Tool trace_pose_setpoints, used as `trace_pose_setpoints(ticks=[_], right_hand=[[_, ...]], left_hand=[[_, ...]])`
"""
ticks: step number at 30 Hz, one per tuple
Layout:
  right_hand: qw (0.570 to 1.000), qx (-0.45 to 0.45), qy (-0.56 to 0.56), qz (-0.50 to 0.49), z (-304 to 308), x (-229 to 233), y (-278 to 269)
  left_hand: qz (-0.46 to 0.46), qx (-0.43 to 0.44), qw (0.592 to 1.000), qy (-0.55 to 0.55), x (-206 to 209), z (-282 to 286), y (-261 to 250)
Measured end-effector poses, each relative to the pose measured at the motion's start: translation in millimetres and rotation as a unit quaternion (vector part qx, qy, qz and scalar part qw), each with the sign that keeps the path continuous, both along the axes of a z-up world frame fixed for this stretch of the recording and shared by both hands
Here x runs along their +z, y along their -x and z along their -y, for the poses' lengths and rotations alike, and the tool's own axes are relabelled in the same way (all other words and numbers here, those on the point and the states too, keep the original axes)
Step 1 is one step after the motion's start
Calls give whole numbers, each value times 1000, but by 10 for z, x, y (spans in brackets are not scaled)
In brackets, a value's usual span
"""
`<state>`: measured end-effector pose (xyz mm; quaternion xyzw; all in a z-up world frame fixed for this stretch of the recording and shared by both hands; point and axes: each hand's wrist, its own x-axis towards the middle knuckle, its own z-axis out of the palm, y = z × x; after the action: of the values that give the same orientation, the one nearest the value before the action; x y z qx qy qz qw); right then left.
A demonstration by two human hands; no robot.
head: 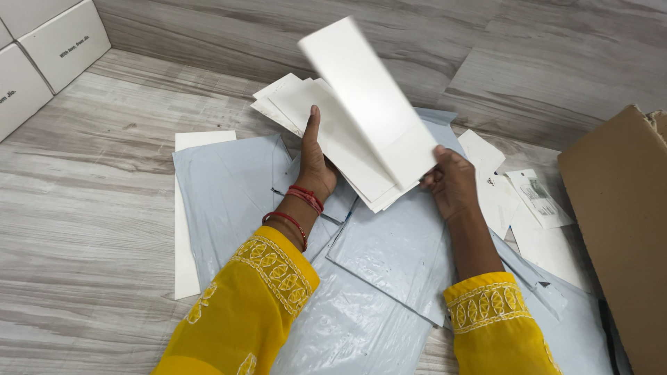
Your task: The person sorts stacks of white paper cards and gray padded envelopes on a tiled floor, placing them into a cardboard box. They also handle small printed cards with QR codes, stacking them separately.
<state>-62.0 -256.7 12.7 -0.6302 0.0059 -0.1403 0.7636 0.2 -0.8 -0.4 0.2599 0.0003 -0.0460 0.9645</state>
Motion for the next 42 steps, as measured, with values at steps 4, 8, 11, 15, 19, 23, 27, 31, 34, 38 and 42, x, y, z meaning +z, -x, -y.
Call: trace_pose_setpoints(ticks=[4, 8, 11, 15, 19, 23, 27, 31, 34, 38, 42], right_hand=[[977, -8, 212, -20, -161, -45, -31], [963, -81, 249, 62, -236, 66, 11], [985, -63, 159, 19, -196, 190, 73], [983, 42, 157, -87, -212, 296, 114], [948, 154, 253, -112, -206, 535, 218], [882, 143, 420, -158, -289, 840, 386], [870, 137, 459, -115, -354, 1049, 491], [928, 156, 339, -2, -230, 1071, 505], [933, 144, 331, 11, -83, 960, 432], [956, 143, 256, 22, -36, 608, 258], [966, 124, 227, -10, -259, 152, 115]], left_hand=[[-37, -8, 999, -6, -14, 1, -13], [-21, -13, 999, -46, -1, 20, 3], [18, -20, 995, -95, 10, 70, 58], [51, -29, 986, -158, 67, 120, 141], [47, -23, 990, -131, 174, 202, 252], [74, 27, 982, -170, 387, 265, 397], [214, 90, 928, -291, 667, 319, 607], [380, 138, 840, -363, 831, 432, 826], [373, 119, 821, -417, 807, 495, 879], [276, 156, 827, -465, 533, 594, 864], [207, 246, 813, -486, 167, 678, 760]])
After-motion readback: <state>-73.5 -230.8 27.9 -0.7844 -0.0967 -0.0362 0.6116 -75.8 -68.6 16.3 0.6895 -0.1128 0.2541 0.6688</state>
